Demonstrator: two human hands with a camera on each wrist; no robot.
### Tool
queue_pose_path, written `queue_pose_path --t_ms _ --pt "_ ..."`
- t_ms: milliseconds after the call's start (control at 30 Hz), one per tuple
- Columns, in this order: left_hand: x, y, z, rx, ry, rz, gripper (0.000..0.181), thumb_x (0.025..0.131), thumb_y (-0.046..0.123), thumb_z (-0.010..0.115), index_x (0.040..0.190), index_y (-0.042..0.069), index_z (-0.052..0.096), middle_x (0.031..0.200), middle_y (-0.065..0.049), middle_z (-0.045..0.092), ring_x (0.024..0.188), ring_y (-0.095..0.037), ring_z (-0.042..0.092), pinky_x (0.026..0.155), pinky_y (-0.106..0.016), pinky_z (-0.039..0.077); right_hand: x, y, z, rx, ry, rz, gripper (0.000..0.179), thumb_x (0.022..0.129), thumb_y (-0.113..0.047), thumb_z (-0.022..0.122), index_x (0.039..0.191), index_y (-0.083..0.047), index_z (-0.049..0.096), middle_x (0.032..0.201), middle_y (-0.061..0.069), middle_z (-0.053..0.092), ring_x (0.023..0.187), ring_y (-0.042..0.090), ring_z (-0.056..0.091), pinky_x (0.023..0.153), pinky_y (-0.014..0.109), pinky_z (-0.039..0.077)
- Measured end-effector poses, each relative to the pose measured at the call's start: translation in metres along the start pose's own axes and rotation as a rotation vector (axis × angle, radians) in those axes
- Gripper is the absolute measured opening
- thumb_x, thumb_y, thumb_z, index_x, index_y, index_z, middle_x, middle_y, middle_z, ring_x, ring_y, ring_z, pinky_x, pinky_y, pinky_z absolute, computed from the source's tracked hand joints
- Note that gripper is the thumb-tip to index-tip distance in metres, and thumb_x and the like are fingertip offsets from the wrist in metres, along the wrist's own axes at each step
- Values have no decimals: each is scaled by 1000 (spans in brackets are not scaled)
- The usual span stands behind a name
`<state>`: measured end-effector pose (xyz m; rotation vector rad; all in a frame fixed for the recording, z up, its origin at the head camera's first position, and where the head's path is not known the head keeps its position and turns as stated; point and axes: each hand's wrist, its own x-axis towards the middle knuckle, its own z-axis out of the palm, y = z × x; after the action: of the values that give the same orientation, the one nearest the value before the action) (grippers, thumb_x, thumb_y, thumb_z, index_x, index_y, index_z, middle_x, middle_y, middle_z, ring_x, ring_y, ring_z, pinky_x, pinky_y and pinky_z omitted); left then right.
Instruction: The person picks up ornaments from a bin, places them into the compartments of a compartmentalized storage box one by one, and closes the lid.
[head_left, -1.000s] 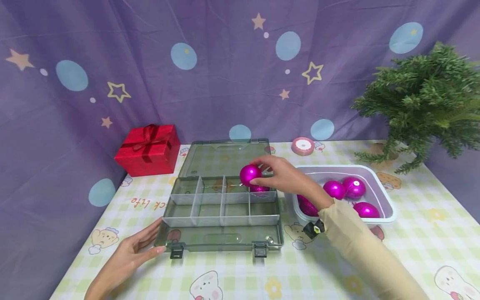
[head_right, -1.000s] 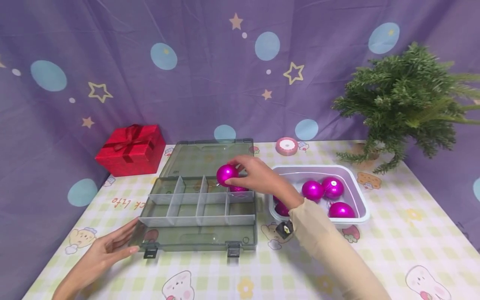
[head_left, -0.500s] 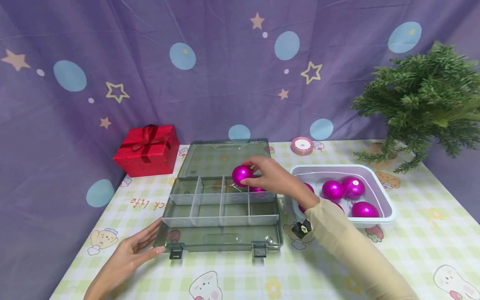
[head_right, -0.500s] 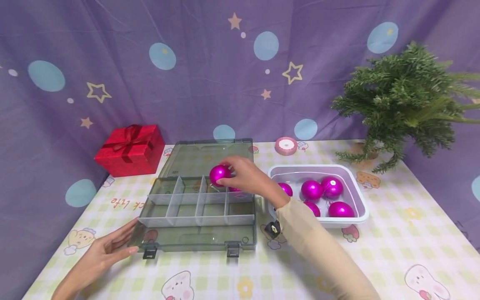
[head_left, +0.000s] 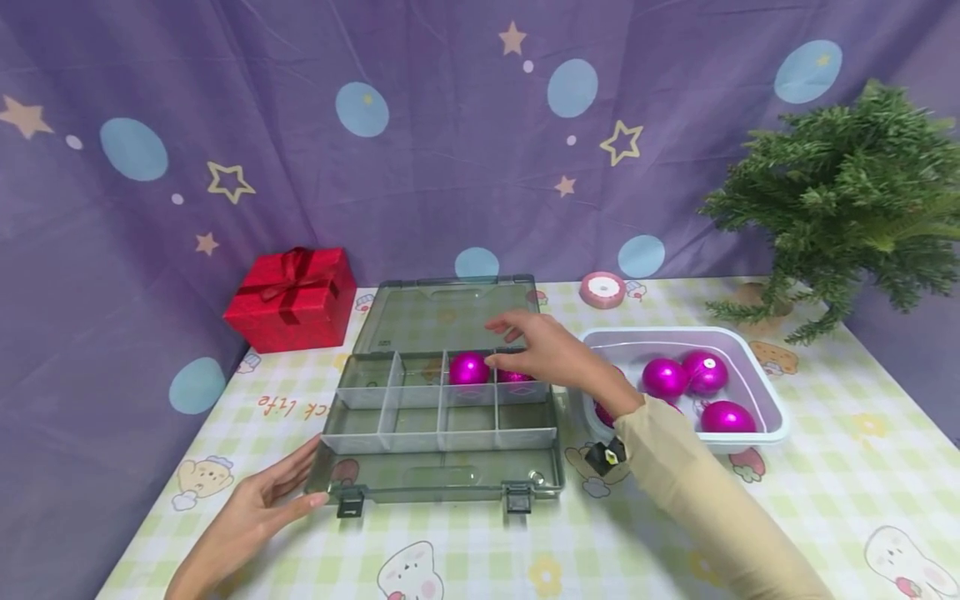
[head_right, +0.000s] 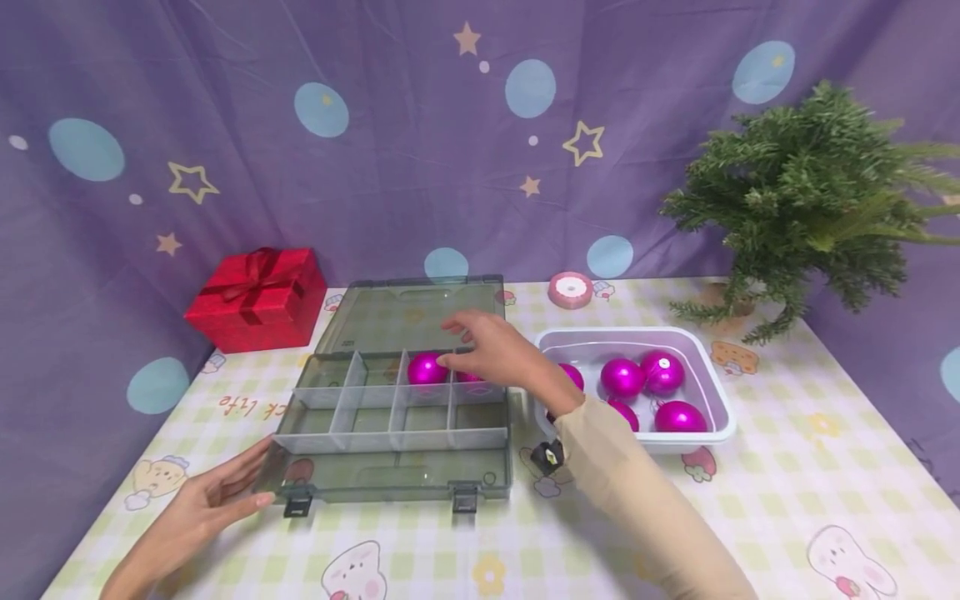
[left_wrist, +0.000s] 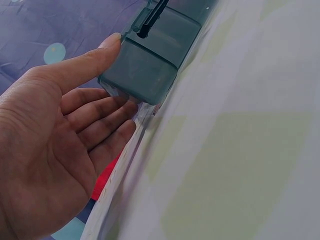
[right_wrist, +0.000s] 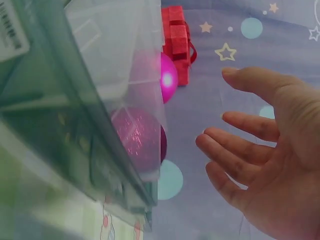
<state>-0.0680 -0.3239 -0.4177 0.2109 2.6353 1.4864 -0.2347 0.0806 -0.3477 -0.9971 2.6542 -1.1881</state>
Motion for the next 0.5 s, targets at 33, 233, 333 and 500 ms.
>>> queue_pose_path --t_ms 33,233,333,500 --pt "0 0 0 1 1 5 72 98 20 75 158 0 40 158 -17 41 128 12 41 98 -9 44 -2 2 -2 5 6 -5 50 93 -23 81 135 -1 65 132 13 67 115 33 65 100 50 54" --pt "-1 1 1 9 -2 -5 73 98 23 75 158 0 39 158 -18 40 129 10 41 98 -9 44 -19 11 -20 18 46 -44 49 91 -20 81 133 1 65 128 15 68 111 32 67 99 53 54" --pt "-1 1 1 12 -3 -17 74 98 24 75 158 -1 39 158 -18 40 127 12 41 98 -9 44 -29 16 -30 23 61 -37 49 91 -19 81 132 1 65 128 15 68 111 33 66 100 53 53" --pt "-1 2 0 0 -10 -22 74 99 24 75 158 0 38 159 -18 39 128 10 40 99 -9 43 -47 24 -46 6 92 -10 44 91 -16 81 129 2 66 125 17 68 111 37 66 99 55 53"
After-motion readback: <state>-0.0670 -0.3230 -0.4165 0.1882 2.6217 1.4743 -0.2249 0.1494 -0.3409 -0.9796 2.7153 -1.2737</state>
